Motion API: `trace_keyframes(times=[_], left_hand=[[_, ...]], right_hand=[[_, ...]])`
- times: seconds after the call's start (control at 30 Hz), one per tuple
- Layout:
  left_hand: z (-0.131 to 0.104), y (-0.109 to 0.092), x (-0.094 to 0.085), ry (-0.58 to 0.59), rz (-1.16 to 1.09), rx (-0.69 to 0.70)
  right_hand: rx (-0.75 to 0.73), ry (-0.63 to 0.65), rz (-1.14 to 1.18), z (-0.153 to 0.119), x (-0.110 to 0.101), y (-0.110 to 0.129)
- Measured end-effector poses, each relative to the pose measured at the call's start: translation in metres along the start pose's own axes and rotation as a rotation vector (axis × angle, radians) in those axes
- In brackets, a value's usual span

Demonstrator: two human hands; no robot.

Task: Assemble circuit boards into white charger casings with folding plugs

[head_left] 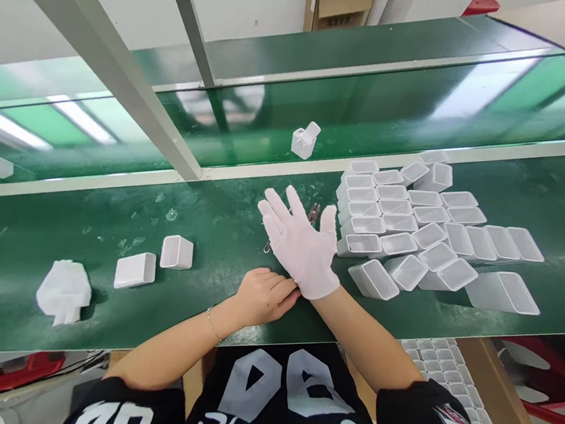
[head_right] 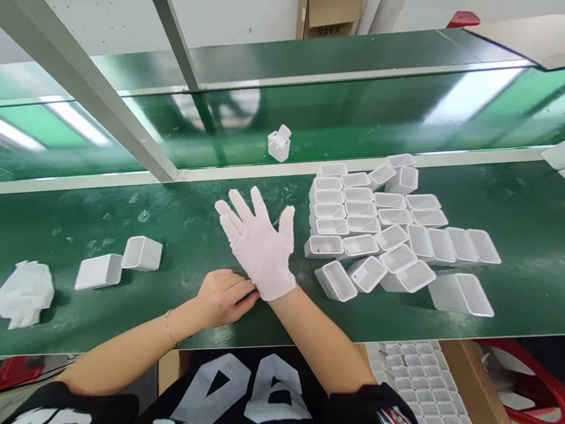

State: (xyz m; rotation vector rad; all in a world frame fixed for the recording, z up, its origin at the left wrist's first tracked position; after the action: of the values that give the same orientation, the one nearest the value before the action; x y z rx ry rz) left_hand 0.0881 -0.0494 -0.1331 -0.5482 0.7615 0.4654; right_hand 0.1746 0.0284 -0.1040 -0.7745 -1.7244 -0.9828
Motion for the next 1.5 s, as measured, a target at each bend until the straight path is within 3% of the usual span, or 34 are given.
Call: trace_keyframes(times=[0.23, 0.57, 1.07, 1.27, 1.5], left_hand=[[0.002, 0.000, 0.000, 0.004, 0.009, 0.021], [0.003, -0.005, -0.008, 0.015, -0.066, 0.194], [0.005, 0.000, -0.013, -0.047, -0.107, 0.130], [0.007, 0.002, -0.014, -0.050, -0.109, 0.130], [0.007, 0.002, -0.013, -0.027, -0.122, 0.125]], right_hand=[[0.008, 0.022, -0.101, 0.001, -0.002, -0.003], [0.135, 0.135, -0.247, -0.004, -0.004, -0.011], [0.095, 0.243, -0.210, -0.005, -0.007, -0.014], [0.114, 0.152, -0.248, -0.002, -0.010, -0.015], [0.127, 0.133, -0.272, -0.004, -0.008, -0.015]])
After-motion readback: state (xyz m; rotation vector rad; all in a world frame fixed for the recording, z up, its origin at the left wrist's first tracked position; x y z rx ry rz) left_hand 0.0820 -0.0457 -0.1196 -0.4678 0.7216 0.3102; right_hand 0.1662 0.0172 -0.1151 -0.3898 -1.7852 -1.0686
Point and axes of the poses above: each hand's wrist, its own z-axis towards the middle knuckle, its own x-axis out of the palm, y = z × x, the point moved 3 cm from there along z, towards the middle knuckle, and after that the axes turned 2 degrees about -z, right-handed, at the moved point
